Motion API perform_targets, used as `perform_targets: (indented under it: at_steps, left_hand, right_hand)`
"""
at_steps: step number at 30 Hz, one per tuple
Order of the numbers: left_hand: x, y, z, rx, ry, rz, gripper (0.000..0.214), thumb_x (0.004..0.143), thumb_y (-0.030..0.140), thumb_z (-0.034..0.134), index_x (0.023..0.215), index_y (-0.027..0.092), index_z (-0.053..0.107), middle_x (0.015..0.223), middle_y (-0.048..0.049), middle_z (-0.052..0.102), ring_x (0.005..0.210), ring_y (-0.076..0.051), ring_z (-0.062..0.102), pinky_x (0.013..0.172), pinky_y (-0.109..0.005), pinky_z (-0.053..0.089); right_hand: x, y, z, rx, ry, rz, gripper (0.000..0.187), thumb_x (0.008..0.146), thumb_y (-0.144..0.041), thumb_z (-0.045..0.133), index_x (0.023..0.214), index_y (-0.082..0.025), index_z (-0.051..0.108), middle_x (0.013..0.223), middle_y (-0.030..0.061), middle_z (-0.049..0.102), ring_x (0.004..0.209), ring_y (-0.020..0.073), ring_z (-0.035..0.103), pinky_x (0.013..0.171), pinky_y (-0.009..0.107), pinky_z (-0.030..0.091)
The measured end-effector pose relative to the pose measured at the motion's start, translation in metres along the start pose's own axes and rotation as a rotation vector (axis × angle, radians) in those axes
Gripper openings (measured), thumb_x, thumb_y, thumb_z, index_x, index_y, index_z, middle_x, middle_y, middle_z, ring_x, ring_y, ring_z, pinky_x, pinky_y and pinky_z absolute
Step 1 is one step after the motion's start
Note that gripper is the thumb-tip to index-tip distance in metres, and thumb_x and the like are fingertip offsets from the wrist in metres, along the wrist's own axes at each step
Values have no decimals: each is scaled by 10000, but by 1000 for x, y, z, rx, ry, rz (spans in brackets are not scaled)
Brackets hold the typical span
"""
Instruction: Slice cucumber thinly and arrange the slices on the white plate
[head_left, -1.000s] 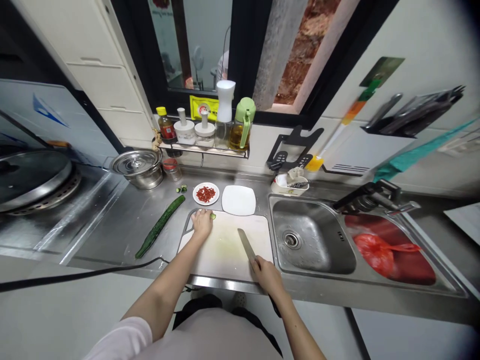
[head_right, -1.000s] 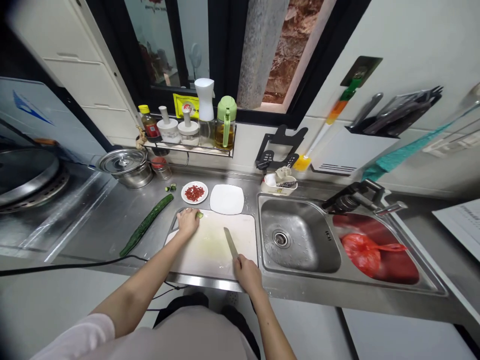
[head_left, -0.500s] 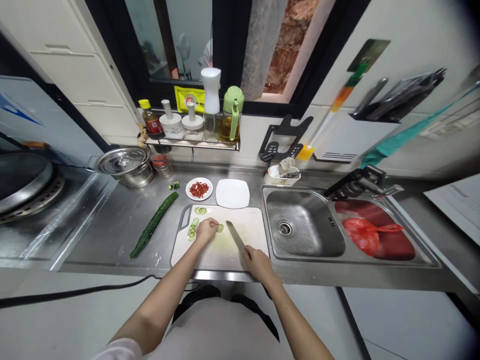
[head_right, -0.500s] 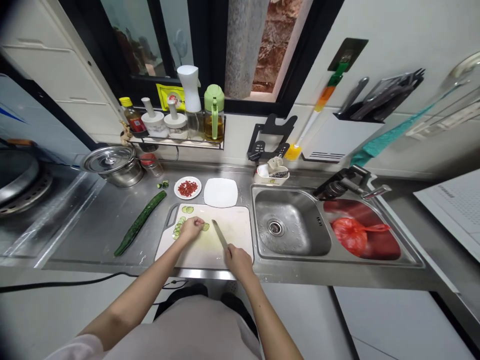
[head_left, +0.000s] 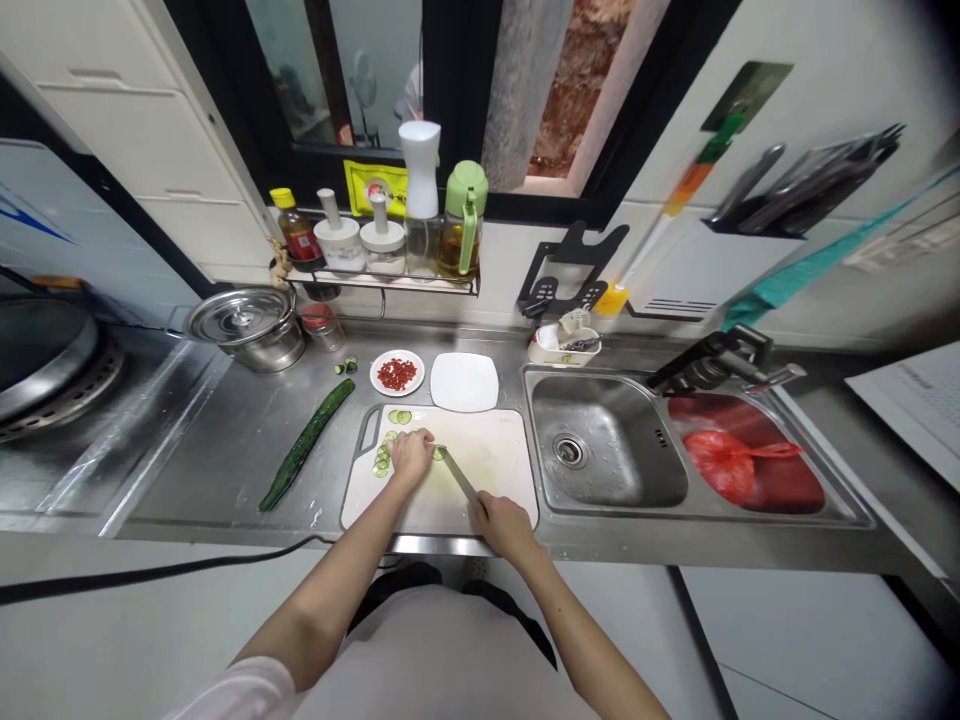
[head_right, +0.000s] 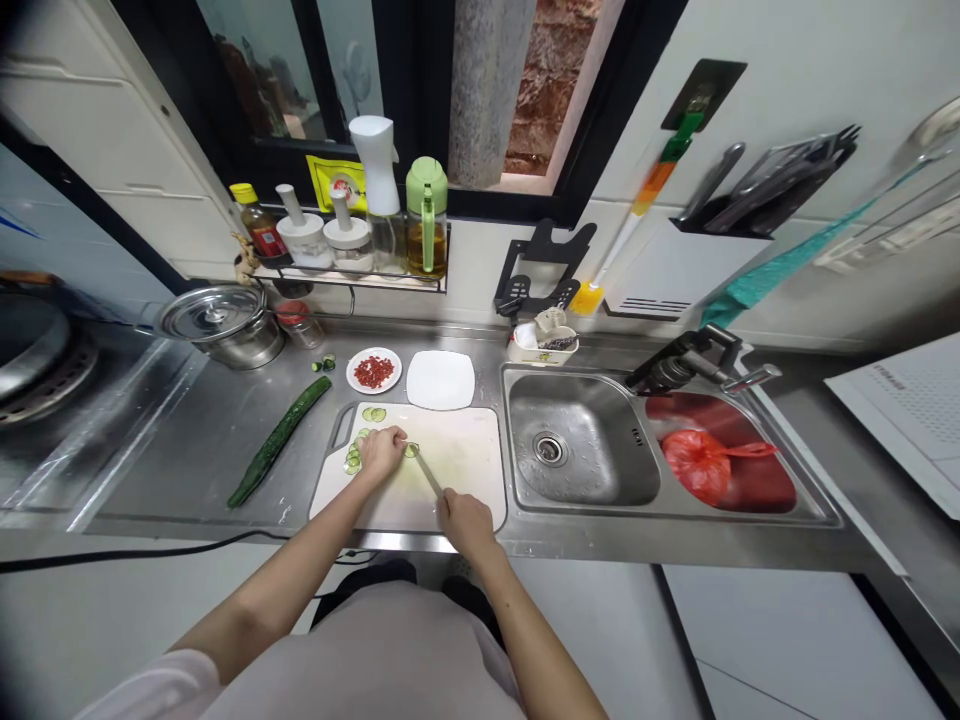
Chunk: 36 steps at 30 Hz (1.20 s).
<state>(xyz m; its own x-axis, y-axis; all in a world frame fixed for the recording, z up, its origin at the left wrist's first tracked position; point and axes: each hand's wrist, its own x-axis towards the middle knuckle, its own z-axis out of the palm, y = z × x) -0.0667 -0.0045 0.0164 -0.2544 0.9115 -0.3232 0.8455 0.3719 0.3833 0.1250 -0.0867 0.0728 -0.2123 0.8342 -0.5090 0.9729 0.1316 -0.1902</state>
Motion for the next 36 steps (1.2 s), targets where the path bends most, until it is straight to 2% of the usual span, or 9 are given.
perform_targets:
  at_steps: [18, 29, 36]
  left_hand:
    - [8, 1, -7, -38, -74, -20, 150, 799, 280, 593, 909, 309, 691, 977, -13, 735, 1118, -265, 541, 931, -426, 286]
    - [9, 0, -5, -23, -45, -15, 156, 804, 280, 585, 904, 317, 699, 965, -21, 740, 1109, -273, 556, 921, -421, 297]
    - [8, -1, -2, -43, -40, -23, 145, 806, 306, 589, 899, 322, 699, 968, -16, 739, 1115, -271, 554, 934, -418, 301]
  right_hand:
    - [13, -7, -2, -27, -64, -25, 351, 988, -273, 304, 1124, -171, 612, 1018, 144, 708, 971, 248, 665, 774, 331, 435]
    - [14, -13, -9, -36, -97, -25, 348, 959, -220, 324, 1131, -144, 617, 1051, 166, 702, 992, 275, 667, 759, 351, 463]
    - [12, -16, -8, -47, -113, -3, 332, 952, -196, 346, 1154, -147, 605, 1077, 171, 696, 1012, 258, 662, 768, 330, 458]
